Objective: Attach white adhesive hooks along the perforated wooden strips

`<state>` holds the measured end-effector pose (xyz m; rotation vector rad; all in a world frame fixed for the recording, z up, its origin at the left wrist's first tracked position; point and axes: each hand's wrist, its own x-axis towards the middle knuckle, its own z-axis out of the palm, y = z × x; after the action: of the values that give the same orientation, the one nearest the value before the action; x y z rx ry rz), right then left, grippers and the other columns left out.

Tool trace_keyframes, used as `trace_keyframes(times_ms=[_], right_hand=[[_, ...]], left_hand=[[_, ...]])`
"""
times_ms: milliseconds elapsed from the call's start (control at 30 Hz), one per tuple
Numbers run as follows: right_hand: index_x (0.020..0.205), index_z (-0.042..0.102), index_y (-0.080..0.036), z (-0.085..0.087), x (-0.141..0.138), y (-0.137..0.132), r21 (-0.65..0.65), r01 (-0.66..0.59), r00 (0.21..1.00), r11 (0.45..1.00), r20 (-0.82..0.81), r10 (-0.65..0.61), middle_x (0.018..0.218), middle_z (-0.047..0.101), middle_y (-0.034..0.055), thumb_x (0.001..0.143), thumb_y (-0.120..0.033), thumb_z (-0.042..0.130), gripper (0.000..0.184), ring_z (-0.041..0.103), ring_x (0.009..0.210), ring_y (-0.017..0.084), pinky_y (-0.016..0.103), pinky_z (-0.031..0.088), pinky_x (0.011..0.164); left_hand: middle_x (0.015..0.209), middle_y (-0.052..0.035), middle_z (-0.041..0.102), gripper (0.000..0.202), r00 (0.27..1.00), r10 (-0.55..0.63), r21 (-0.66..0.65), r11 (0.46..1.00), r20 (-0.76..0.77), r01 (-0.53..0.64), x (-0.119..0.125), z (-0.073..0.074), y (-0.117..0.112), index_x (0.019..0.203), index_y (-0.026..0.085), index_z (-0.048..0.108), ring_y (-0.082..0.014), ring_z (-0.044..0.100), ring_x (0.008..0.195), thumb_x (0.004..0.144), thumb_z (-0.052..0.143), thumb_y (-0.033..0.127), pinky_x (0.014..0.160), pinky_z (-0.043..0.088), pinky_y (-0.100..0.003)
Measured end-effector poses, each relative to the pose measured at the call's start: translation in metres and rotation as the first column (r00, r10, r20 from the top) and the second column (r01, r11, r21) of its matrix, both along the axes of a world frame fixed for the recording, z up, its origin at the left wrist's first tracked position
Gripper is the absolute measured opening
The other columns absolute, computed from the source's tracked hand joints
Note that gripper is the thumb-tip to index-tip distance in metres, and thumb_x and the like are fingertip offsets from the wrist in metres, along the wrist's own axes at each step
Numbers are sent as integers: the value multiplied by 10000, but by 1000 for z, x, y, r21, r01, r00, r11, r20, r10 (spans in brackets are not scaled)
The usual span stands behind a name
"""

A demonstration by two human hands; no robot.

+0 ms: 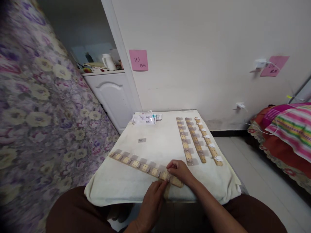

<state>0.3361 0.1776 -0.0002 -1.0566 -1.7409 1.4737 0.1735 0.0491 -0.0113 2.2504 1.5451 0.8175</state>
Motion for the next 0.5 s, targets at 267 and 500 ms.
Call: trace_keyframes(times_ms=[267,500], right_hand=[[751,658,-166,-1,-2,2,17,24,999,1000,46,-25,603,587,-24,669,-189,597,104,514,574,123,233,373,547],[750,664,-163,2,-3,1,40,13,999,999,50,-15,608,591,-22,686,-191,592,100,515,584,122,231,380,561]], left_hand=[[1131,-97,563,574,1000,2,27,1000,-10,-1,0,-2,2,1389,254,330,-224,515,986,836,368,105,852,467,-410],[1135,-97,570,535,1000,11,34,999,-17,-10,1,-4,3,1376,245,355,-225,515,1001,856,365,123,865,459,-402]])
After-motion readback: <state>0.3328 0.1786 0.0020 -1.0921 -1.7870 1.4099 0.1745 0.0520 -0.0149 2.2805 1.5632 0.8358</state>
